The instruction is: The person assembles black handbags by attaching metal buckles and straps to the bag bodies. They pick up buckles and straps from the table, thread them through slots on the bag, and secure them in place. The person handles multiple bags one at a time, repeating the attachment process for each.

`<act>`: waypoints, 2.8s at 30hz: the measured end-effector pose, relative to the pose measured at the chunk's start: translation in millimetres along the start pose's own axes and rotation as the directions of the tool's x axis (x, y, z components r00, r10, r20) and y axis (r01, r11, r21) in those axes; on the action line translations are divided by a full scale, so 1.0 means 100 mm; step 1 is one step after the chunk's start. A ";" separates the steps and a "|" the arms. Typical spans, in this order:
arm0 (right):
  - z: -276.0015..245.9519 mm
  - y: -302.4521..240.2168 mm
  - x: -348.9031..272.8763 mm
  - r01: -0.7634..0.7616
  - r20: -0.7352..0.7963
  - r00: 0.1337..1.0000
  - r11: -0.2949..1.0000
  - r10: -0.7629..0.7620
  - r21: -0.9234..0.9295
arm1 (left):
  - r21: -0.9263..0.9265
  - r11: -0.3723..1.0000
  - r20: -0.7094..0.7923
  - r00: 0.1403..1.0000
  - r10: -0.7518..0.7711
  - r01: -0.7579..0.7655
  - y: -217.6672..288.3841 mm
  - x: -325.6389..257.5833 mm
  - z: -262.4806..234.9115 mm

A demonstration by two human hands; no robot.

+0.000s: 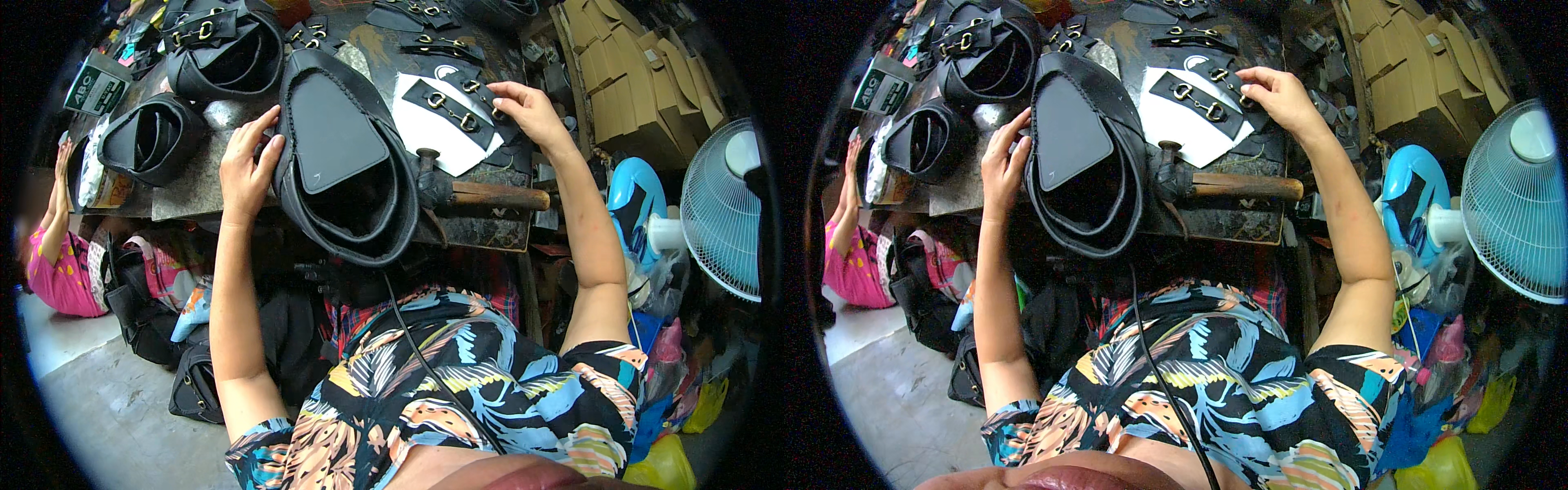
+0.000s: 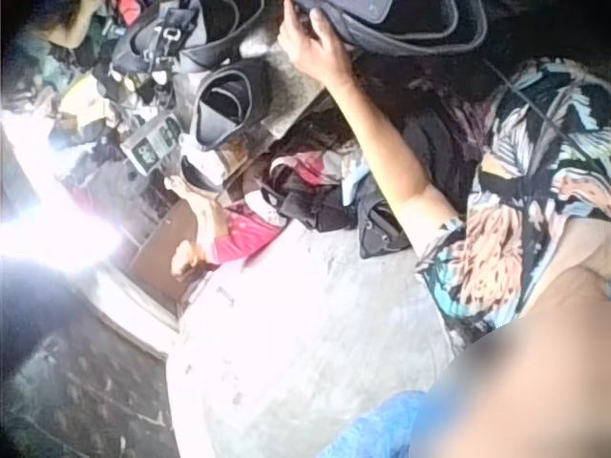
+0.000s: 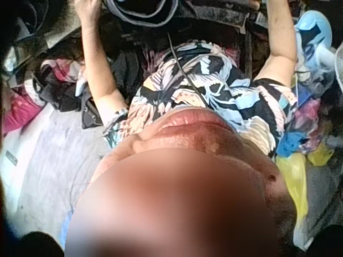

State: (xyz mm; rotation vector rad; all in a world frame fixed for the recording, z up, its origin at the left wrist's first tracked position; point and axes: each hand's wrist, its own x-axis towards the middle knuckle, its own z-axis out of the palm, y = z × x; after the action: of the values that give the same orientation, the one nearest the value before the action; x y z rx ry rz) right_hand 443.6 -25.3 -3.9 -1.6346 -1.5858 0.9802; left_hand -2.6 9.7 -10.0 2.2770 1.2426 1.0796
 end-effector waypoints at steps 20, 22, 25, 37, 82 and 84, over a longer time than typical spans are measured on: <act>0.12 -0.49 0.45 0.259 -0.017 0.961 0.916 -0.277 -0.308 | 0.007 0.998 0.022 0.998 -0.062 0.061 0.15 0.01 -0.06; 0.06 -0.44 0.83 0.292 -0.060 0.939 0.879 -0.338 -0.378 | 0.001 0.998 0.016 0.998 -0.059 0.059 0.15 0.00 -0.06; 0.05 -0.36 1.48 0.271 -0.130 0.922 0.847 -0.365 -0.457 | -0.021 0.998 0.007 0.998 -0.057 0.058 0.13 0.00 -0.04; 0.50 -0.34 2.16 0.005 -0.248 0.922 0.649 -0.297 -0.760 | -0.010 0.999 0.010 0.999 -0.048 0.048 0.11 0.00 -0.03; 0.58 -0.63 2.07 0.054 -0.141 0.957 0.633 -0.253 -0.772 | -0.014 0.998 0.001 0.998 -0.064 0.064 0.17 0.01 -0.04; 0.63 -0.65 2.03 0.058 -0.108 0.962 0.573 -0.251 -0.817 | -0.011 0.997 0.004 0.998 -0.070 0.070 0.17 0.00 -0.03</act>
State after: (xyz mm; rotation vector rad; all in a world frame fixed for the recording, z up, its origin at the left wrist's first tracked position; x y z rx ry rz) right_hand 353.9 177.5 4.6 -2.0190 -2.1341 -0.1184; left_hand 4.7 0.4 2.3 2.2088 1.3010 1.0543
